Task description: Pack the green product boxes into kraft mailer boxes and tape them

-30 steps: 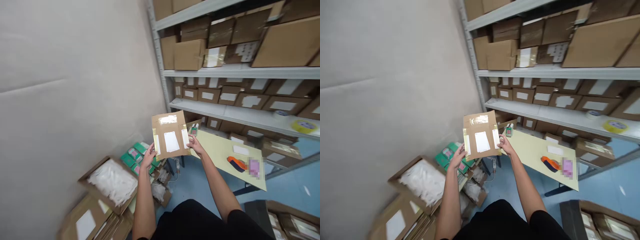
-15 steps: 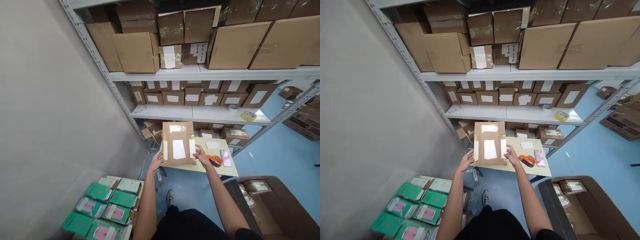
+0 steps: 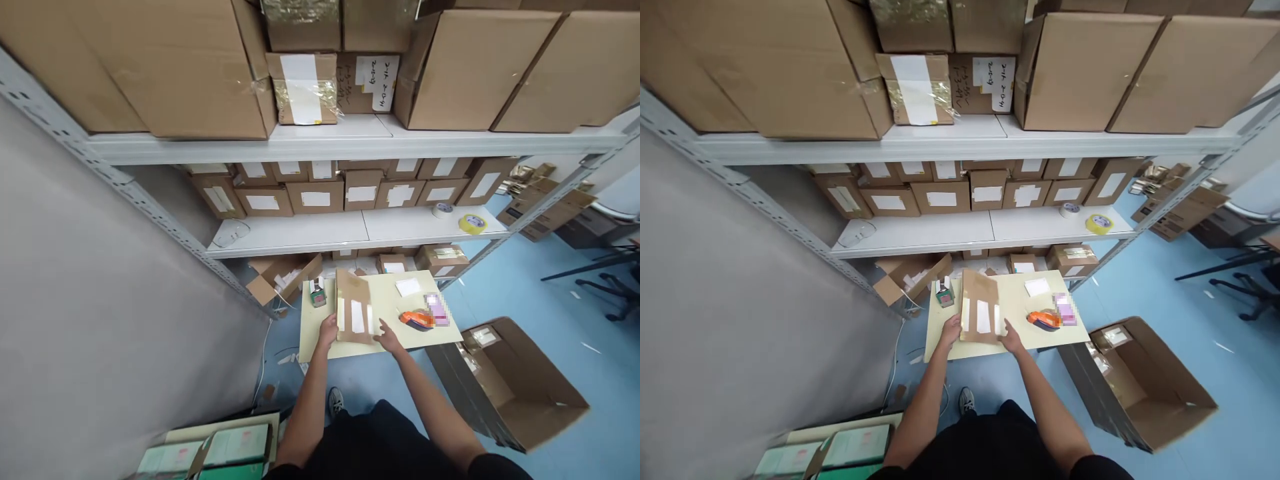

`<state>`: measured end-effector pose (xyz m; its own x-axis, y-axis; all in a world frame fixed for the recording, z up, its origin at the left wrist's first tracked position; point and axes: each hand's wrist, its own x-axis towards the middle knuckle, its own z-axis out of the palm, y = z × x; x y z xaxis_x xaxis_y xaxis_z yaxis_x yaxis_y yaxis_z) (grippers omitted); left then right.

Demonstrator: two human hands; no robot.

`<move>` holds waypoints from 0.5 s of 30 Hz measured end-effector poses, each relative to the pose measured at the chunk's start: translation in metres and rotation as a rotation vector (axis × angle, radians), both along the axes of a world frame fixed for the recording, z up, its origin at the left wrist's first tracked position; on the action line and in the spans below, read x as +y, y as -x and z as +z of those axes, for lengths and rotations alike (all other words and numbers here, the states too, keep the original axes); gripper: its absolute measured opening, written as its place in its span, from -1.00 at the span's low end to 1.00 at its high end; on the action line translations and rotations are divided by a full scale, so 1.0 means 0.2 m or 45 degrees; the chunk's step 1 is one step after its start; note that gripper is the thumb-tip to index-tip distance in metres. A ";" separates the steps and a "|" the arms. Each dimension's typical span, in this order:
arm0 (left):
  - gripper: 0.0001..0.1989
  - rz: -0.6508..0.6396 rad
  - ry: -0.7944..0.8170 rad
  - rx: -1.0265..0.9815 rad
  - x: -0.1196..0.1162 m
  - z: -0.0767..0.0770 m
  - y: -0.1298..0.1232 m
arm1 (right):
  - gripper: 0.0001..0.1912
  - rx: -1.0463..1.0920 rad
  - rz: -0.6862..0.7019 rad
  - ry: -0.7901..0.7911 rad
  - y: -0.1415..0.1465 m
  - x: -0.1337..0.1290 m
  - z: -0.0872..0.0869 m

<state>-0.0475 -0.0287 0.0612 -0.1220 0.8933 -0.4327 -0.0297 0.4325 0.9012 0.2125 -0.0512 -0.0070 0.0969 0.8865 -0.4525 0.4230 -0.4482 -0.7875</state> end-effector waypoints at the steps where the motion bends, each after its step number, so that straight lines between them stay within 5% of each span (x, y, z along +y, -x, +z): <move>1: -0.44 0.003 0.023 0.017 0.01 -0.03 -0.04 | -0.10 0.001 0.064 0.017 0.01 -0.05 -0.04; 7: -0.46 0.072 -0.032 0.130 0.00 -0.06 -0.23 | -0.11 0.021 0.318 -0.290 0.02 -0.21 -0.08; 15: -0.23 0.083 -0.093 0.093 0.04 0.00 -0.61 | -0.30 -0.015 0.218 -0.518 -0.02 -0.03 0.08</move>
<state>0.0744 -0.0212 0.0608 -0.2097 0.9113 -0.3543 0.0109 0.3645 0.9311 0.2157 -0.0575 0.0098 -0.0637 0.9960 -0.0632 0.4742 -0.0255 -0.8800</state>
